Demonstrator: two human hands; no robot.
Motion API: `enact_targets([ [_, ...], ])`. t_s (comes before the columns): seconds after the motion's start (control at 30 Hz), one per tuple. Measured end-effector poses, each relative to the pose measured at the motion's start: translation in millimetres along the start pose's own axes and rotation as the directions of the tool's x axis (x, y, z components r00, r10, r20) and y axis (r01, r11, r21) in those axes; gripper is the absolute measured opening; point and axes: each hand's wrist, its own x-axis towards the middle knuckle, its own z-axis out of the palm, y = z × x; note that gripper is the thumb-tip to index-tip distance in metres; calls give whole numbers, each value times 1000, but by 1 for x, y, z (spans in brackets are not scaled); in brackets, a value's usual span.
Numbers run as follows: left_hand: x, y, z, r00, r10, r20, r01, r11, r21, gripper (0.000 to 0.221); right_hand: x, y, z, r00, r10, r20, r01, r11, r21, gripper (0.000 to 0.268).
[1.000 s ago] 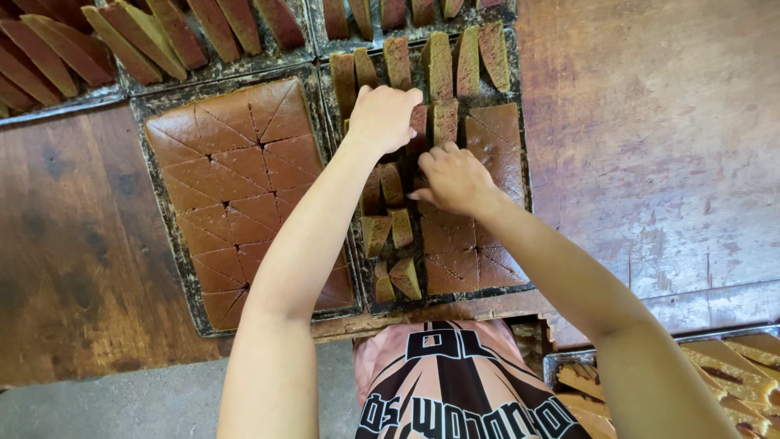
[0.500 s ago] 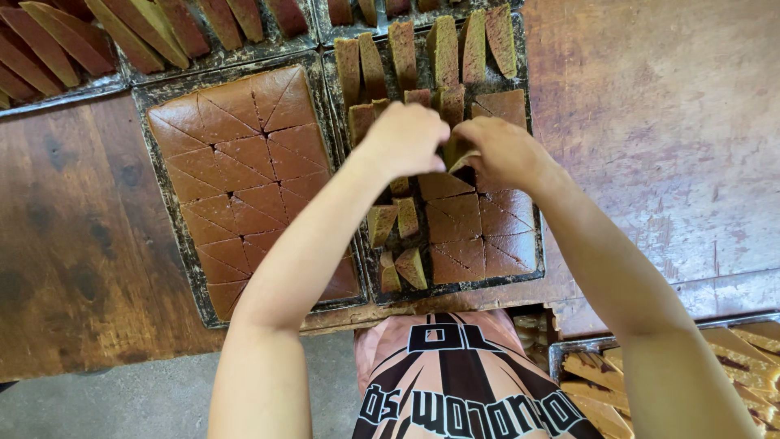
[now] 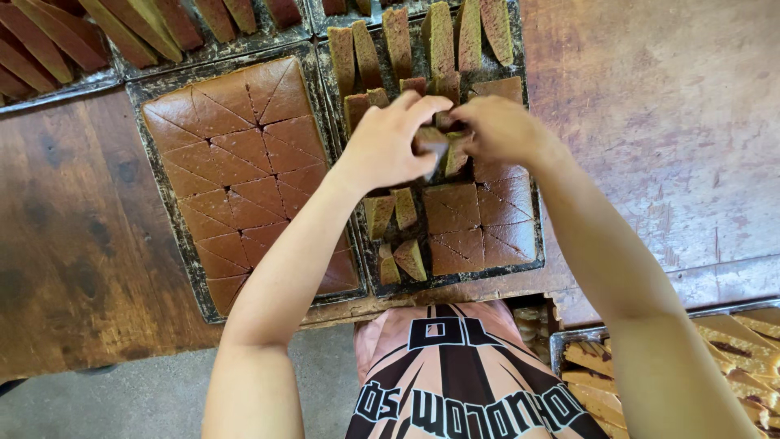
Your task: The person stacks rectangular slices of brown cake vertically in a metal tray by hand.
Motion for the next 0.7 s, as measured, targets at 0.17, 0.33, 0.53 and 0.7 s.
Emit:
enact_targets([
  [0.17,17,-24,25,978,-204,38,179,922,344,44,-33,-13,-4,987,-106,124,71,963,260,37],
  [0.33,19,-36,55,935,-285,211,164,876,454,42,-38,-65,73,996,-5,85,15,993,-119,52],
  [0.53,9,-34,52,934,-307,185,201,876,439,46,-38,-68,76,990,49,131,-19,976,-217,59],
  [0.7,4,-16,31,980,-199,3,183,905,385,55,-48,-49,52,989,-111,101,120,990,-78,47],
])
